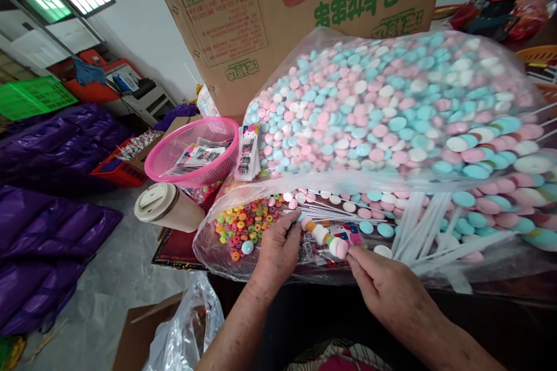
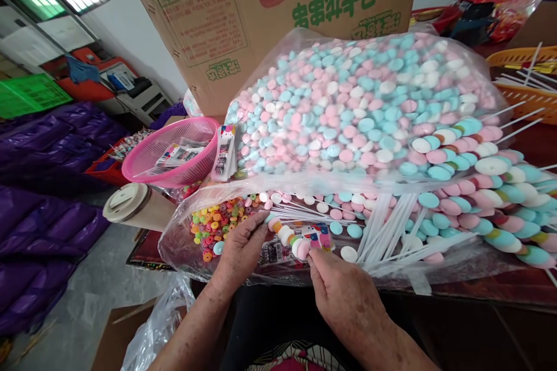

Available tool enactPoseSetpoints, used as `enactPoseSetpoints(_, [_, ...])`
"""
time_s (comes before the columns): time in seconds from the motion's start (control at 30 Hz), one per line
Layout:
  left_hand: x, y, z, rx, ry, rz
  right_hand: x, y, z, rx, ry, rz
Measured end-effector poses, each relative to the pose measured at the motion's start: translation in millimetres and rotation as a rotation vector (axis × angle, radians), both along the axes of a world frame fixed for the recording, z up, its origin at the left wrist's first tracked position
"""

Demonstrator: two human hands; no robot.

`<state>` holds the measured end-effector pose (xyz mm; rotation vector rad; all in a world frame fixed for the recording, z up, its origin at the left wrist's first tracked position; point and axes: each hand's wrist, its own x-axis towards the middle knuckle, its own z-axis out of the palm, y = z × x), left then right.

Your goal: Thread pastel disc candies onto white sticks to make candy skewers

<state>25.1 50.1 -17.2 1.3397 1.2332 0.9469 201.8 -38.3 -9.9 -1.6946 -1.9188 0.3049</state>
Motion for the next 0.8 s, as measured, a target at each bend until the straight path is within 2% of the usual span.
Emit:
enactPoseSetpoints(0.13, [7, -6, 3.4, -0.084, -0.161, -0.012, -1, -2, 0.2, 0.069, 0.038, 0.011])
enactPoseSetpoints(0.27, [15, -13, 12.1, -0.120, -0.289, 0.018, -5, -4, -1.4, 0.066, 0.077, 0.021])
enactPoseSetpoints(0.4, [11, -17, 13.3, 0.001, -0.122, 0.020, -4, -5, -0.9, 0.021, 0.040, 0.047])
enactPoseSetpoints(0.5, [7, -19, 6.4, 0.149, 0.041, 0.008, -3, -7, 1.0, -0.050, 0.016, 0.044])
enactPoseSetpoints(0.6, [12, -23, -3.3, 0.255, 0.104, 0.062, -6, -7, 0.4, -0.063, 0.009, 0.015])
enactPoseSetpoints(0.7, [24, -30, -9.0, 0.285, 0.116, 0.113, -7, -5, -2.6, -0.057, 0.004, 0.001])
enactPoseSetpoints(0.8, [31, -33, -5.8, 0.281, 0.191, 0.059, 5, -3, -3.8, -0.086, 0.045, -0.037])
